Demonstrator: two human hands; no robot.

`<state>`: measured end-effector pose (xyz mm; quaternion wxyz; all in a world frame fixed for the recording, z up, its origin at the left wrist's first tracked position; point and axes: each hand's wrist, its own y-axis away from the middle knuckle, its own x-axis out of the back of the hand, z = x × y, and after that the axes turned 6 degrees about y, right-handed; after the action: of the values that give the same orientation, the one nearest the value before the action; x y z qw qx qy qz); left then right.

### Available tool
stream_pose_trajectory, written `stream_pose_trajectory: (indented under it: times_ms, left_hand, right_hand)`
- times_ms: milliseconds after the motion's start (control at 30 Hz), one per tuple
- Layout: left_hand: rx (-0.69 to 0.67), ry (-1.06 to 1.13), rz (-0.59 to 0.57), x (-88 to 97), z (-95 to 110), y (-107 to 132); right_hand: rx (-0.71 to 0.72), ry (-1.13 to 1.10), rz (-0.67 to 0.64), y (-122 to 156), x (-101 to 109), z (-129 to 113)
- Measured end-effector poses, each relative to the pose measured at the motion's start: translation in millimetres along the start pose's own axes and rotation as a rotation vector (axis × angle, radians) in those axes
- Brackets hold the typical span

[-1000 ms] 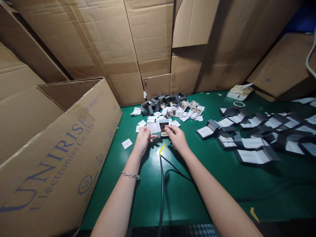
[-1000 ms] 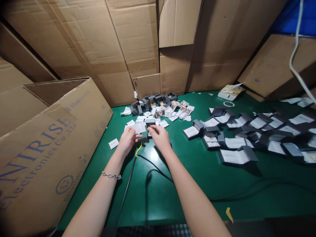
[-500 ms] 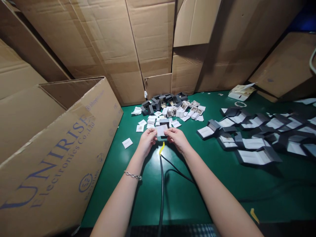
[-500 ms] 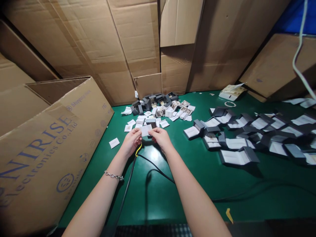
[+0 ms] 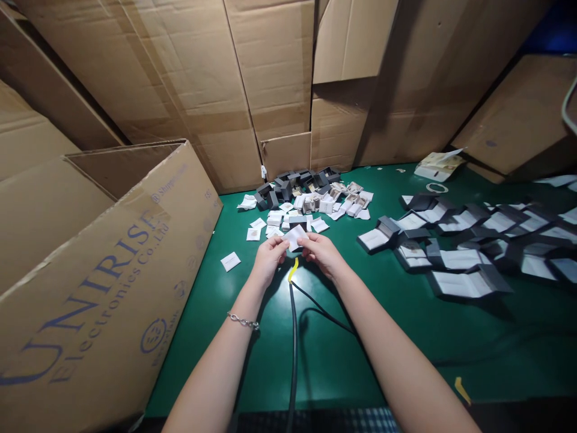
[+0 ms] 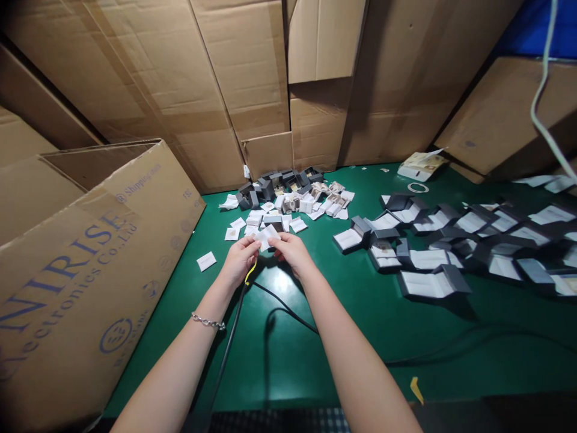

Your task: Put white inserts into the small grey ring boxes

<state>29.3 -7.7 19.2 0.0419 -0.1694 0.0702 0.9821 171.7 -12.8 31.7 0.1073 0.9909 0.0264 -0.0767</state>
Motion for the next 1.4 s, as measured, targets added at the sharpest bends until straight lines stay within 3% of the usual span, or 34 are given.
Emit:
stream_pose_trajectory:
  times_ms: [433, 533, 667, 800, 933, 1067, 1200, 1400]
  left_hand:
    - [0.027, 0.034, 0.014, -4.4, 0, 1]
    - [-0.152, -0.259, 0.05, -3.4, -4, 0]
    - [-0.478, -0.911, -0.024, -0.2, -14, -2]
    - [-0.484, -1.237, -0.116, 2.9, -22, -6]
    - [-0.473, -1.232, -0.105, 3.0, -23, -7]
    - [-0.418, -1.103, -0.127, 0.3, -18, -6]
    - [-0.369, -1.013, -0.2, -1.0, -14, -3]
    - [-0.414, -1.03, -0.273, -1.0, -17, -1]
  right_hand:
    - [0.003, -0.003, 0.107, -2, 0, -1]
    - [0.031, -0.093, 0.219, -4, 3, -2]
    - [0.106, -0.193, 0.364, -7, 9, -5]
    - [0.167, -0.209, 0.456, -9, 13, -6]
    - [0.191, -0.161, 0.452, -9, 12, -4]
    - [0.241, 0.054, 0.448, -10, 14, 0]
    - [0.377, 0.474, 0.444, -8, 20, 2]
    - [0.48, 1.066, 0.31, 0, 24, 0]
